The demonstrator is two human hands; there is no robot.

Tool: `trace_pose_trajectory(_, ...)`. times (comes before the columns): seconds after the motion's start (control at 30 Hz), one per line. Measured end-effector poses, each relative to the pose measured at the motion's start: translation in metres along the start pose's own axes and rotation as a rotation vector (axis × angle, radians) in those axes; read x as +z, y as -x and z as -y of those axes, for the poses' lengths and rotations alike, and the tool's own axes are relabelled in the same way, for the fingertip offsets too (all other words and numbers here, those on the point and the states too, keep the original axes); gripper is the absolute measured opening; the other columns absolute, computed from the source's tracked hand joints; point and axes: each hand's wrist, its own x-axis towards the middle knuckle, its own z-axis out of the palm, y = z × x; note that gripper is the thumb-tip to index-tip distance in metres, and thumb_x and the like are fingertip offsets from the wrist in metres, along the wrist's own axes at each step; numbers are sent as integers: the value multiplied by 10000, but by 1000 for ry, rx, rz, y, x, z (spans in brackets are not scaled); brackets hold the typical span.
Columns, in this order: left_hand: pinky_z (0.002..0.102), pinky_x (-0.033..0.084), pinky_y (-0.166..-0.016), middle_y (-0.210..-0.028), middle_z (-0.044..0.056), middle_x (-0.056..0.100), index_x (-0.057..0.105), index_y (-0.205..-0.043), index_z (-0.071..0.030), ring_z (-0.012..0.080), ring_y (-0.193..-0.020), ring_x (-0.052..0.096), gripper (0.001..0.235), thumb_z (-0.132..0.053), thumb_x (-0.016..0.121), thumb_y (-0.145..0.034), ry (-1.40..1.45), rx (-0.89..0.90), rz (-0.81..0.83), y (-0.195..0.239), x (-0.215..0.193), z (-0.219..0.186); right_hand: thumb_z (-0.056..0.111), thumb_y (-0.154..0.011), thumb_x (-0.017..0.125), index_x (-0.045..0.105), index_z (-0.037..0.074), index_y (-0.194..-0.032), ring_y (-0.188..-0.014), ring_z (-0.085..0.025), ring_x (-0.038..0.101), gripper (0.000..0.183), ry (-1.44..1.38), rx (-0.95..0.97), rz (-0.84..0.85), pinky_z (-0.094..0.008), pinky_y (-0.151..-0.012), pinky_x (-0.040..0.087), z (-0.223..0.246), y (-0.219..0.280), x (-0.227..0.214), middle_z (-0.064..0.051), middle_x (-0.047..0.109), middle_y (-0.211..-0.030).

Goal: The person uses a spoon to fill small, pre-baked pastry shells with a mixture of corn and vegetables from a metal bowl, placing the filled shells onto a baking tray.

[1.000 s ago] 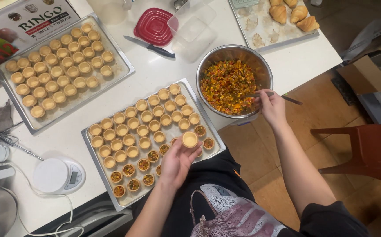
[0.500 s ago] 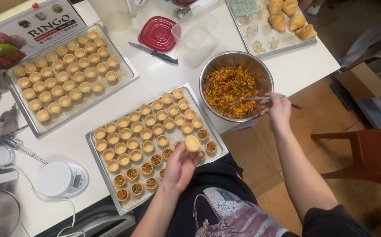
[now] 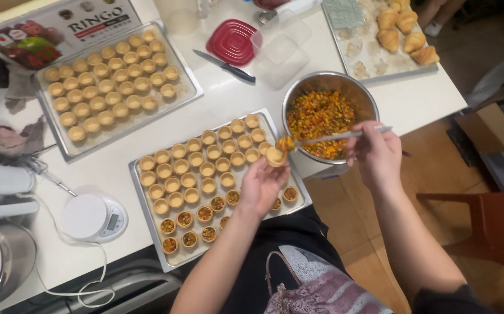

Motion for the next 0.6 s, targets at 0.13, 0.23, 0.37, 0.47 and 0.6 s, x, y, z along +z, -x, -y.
trace_pose_trajectory(0.13, 417, 536, -1036, -1219, 168, 600, 544, -1262, 60, 275, -1105, 609, 371, -217, 503, -1019, 89, 20, 104, 12, -2, -1, 166, -1137, 465, 604, -7, -1105, -626, -181, 622, 224, 50, -78, 107, -303, -520, 510, 9, 22, 14, -137, 669, -838)
trace_pose_trajectory(0.23, 408, 547, -1031, -1202, 170, 604, 546, -1238, 64, 268, -1089, 622, 352, -219, 490, -1037, 86, 14, 110, 20, -2, -2, 153, -1138, 460, 612, -10, -1132, -674, -174, 645, 222, 118, -144, 182, -291, -568, 535, 22, 34, 23, -132, 678, -878)
trace_pose_trajectory(0.37, 387, 560, -1011, -1168, 163, 619, 557, -1222, 64, 249, -1054, 645, 348, -229, 485, -1050, 56, -3, 137, 32, -4, -3, 119, -1114, 493, 656, -13, -1122, -691, -148, 647, 210, 435, -279, 354, -266, -596, 528, 50, 48, 39, -88, 694, -877)
trace_pose_trajectory(0.47, 380, 565, -990, -1140, 145, 635, 574, -1208, 46, 236, -1028, 651, 336, -246, 493, -1063, 52, -19, 141, 43, -8, -1, 89, -1060, 527, 681, -1, -1081, -651, -126, 662, 180, 726, -360, 429, -260, -579, 538, 74, 58, 54, -51, 715, -823)
trace_pose_trajectory(0.6, 368, 575, -939, -1097, 134, 659, 605, -1173, 22, 228, -1005, 654, 333, -268, 497, -1050, 42, -47, 87, 53, -12, -1, 67, -1014, 574, 674, 17, -1042, -714, -157, 694, 115, 895, -532, 579, -290, -636, 554, 101, 62, 75, -62, 701, -832)
